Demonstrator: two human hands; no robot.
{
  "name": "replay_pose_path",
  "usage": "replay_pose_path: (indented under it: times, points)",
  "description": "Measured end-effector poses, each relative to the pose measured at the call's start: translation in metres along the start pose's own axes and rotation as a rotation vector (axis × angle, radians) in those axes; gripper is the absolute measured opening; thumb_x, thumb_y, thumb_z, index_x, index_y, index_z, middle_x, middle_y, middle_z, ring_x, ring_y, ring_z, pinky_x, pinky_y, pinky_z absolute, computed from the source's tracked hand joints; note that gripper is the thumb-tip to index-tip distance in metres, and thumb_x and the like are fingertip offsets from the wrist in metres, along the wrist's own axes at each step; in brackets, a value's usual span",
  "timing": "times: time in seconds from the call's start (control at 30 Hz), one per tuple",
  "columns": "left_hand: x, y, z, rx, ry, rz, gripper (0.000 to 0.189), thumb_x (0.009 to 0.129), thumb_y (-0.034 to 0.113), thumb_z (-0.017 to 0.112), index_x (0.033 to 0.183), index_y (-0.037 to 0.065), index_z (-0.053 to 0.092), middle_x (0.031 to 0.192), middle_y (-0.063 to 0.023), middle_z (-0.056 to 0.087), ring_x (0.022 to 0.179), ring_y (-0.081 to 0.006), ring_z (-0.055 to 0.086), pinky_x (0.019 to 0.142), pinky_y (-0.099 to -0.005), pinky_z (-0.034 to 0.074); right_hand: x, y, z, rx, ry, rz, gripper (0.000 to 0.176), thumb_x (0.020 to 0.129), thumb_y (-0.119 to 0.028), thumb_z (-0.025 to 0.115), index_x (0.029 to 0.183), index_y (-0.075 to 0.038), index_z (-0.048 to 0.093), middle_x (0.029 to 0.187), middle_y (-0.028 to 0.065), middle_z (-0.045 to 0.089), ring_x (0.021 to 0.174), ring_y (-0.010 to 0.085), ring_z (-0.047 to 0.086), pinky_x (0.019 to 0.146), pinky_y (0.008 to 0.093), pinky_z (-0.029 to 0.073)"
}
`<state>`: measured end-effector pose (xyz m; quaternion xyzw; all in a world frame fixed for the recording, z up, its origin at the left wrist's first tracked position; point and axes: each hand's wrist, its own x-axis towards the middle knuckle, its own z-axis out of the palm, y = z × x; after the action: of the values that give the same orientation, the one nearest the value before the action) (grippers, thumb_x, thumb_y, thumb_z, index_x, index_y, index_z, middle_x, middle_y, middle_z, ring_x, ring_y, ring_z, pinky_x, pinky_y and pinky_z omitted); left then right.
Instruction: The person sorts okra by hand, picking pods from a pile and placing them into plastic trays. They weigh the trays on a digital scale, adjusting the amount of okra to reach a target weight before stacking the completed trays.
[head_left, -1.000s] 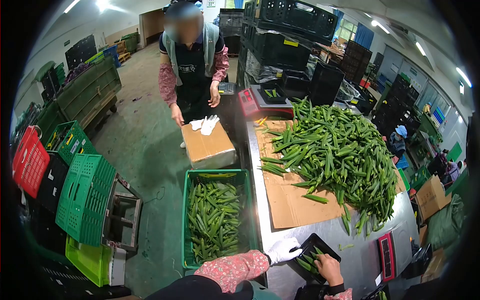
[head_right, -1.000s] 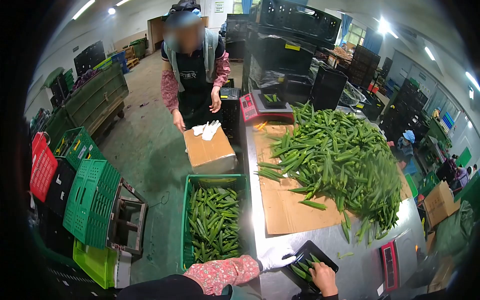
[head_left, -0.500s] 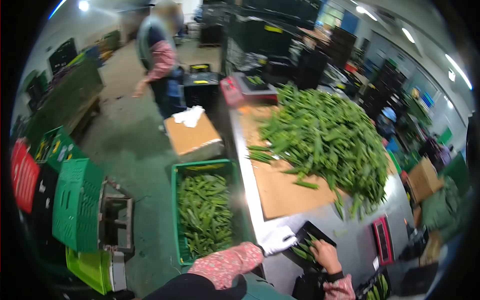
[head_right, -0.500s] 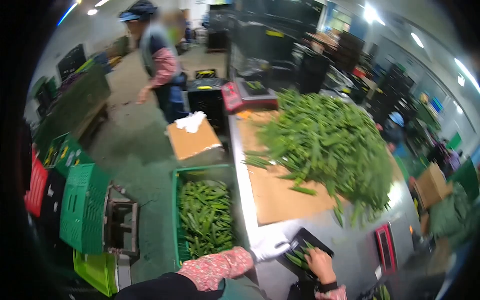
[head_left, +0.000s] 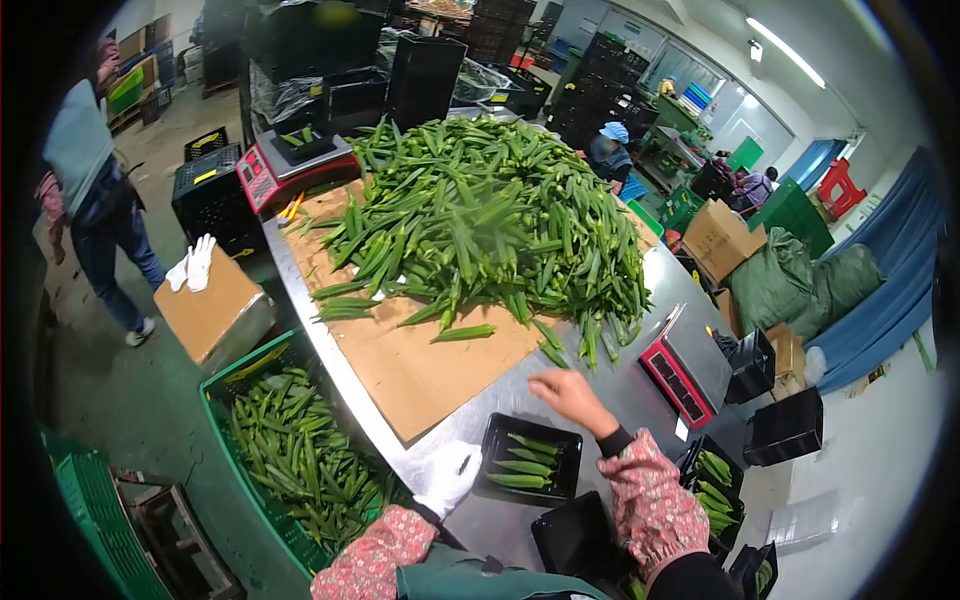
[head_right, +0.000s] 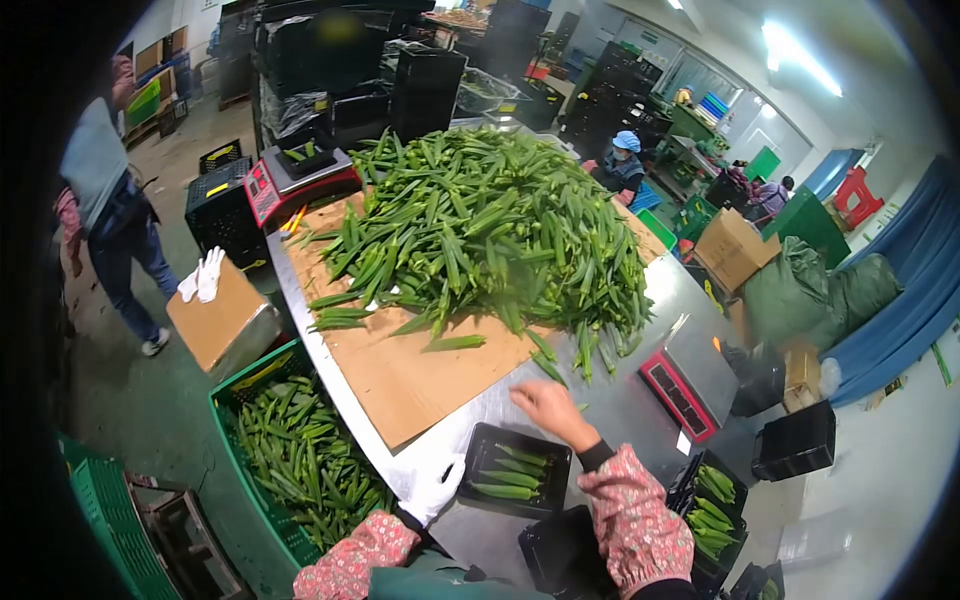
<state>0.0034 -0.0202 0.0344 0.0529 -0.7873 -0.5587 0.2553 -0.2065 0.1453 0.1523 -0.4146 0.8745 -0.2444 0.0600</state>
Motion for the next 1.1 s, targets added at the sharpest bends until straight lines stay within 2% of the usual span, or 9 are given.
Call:
replay_pose_path:
  times: [0.17, 0.23, 0.37, 0.43, 0.53, 0.73, 0.87, 1.0, 1.1]
  points:
    - [0.002, -0.013, 0.003, 0.023, -0.037, 0.051, 0.006, 0.082, 0.01, 0.068, 0.084, 0.005, 0.07, 0.08, -0.0113, 0.067, 0.072, -0.0298, 0.066, 0.065, -0.0377, 0.053, 0.132, 0.054, -0.011, 0.345, 0.266, 0.317, 0.026, 0.096, -0.022, 0.06, 0.098, 0.002, 0.068, 0.079, 0.0032, 0.069, 0.065, 0.0087, 0.062, 0.057, 0.0245, 0.05]
    - [0.007, -0.002, -0.002, 0.02, -0.061, 0.004, 0.004, 0.083, 0.007, 0.067, 0.082, 0.003, 0.068, 0.08, -0.0128, 0.068, 0.073, -0.03, 0.066, 0.068, -0.0381, 0.052, 0.181, 0.06, -0.015, 0.355, 0.359, 0.36, 0.024, 0.095, -0.021, 0.059, 0.098, 0.001, 0.069, 0.08, 0.0054, 0.07, 0.064, 0.0104, 0.064, 0.055, 0.0247, 0.051]
    - [0.01, -0.001, -0.003, 0.087, -0.061, 0.024, 0.007, 0.081, 0.01, 0.068, 0.084, 0.004, 0.07, 0.081, -0.0108, 0.069, 0.073, -0.0282, 0.067, 0.066, -0.0369, 0.053, 0.266, 0.062, 0.002, 0.255, 0.526, 0.277, 0.033, 0.089, -0.034, 0.058, 0.085, -0.004, 0.07, 0.078, 0.0155, 0.07, 0.078, 0.0356, 0.068, 0.073, 0.0432, 0.051]
    - [0.006, -0.006, 0.0, 0.122, -0.056, 0.033, 0.006, 0.08, 0.01, 0.069, 0.083, 0.006, 0.07, 0.081, -0.0091, 0.069, 0.073, -0.0271, 0.067, 0.066, -0.0362, 0.053, 0.288, 0.038, 0.0, 0.075, 0.53, 0.162, 0.029, 0.09, -0.027, 0.061, 0.1, -0.002, 0.07, 0.081, 0.0142, 0.071, 0.07, 0.0235, 0.07, 0.064, 0.0374, 0.055]
    - [0.009, -0.003, -0.001, 0.147, -0.068, 0.03, 0.006, 0.079, 0.01, 0.069, 0.084, 0.007, 0.07, 0.082, -0.0081, 0.069, 0.074, -0.0266, 0.067, 0.067, -0.036, 0.053, 0.296, -0.019, 0.004, -0.131, 0.308, 0.375, 0.035, 0.086, -0.039, 0.062, 0.098, -0.006, 0.069, 0.096, 0.0201, 0.071, 0.09, 0.0408, 0.067, 0.078, 0.0491, 0.052]
    - [0.006, -0.007, 0.001, 0.16, -0.068, 0.037, 0.008, 0.08, 0.015, 0.071, 0.085, 0.011, 0.068, 0.084, -0.0052, 0.068, 0.076, -0.0252, 0.065, 0.068, -0.0366, 0.052, 0.278, -0.001, 0.072, -0.223, 0.334, 0.289, 0.036, 0.079, -0.023, 0.068, 0.103, 0.0, 0.054, 0.102, 0.0218, 0.062, 0.101, 0.042, 0.061, 0.085, 0.0515, 0.049]
    - [0.007, -0.002, -0.003, 0.157, -0.055, 0.052, 0.008, 0.08, 0.016, 0.071, 0.084, 0.011, 0.068, 0.084, -0.0048, 0.068, 0.075, -0.0251, 0.065, 0.068, -0.0364, 0.051, 0.251, 0.015, 0.068, 0.017, 0.268, 0.308, 0.048, 0.076, -0.024, 0.069, 0.112, 0.001, 0.05, 0.104, 0.0236, 0.059, 0.105, 0.0444, 0.057, 0.087, 0.0527, 0.046]
    - [0.009, 0.001, -0.006, 0.167, -0.092, 0.057, 0.007, 0.082, 0.014, 0.068, 0.087, 0.009, 0.067, 0.082, -0.0101, 0.065, 0.075, -0.0313, 0.062, 0.068, -0.0429, 0.049, 0.23, 0.005, 0.025, 0.979, 0.007, 0.463, 0.043, 0.084, -0.017, 0.069, 0.118, 0.001, 0.05, 0.098, 0.0056, 0.057, 0.075, 0.0089, 0.054, 0.065, 0.0261, 0.048]
    - [0.016, 0.013, -0.01, 0.119, -0.046, 0.059, 0.005, 0.083, 0.012, 0.065, 0.085, 0.008, 0.065, 0.078, -0.0135, 0.061, 0.073, -0.0353, 0.057, 0.066, -0.0474, 0.045, 0.244, 0.022, -0.005, 1.01, 0.107, 0.32, 0.046, 0.083, -0.017, 0.068, 0.12, 0.002, 0.048, 0.102, 0.0081, 0.06, 0.082, 0.0154, 0.059, 0.071, 0.0312, 0.05]
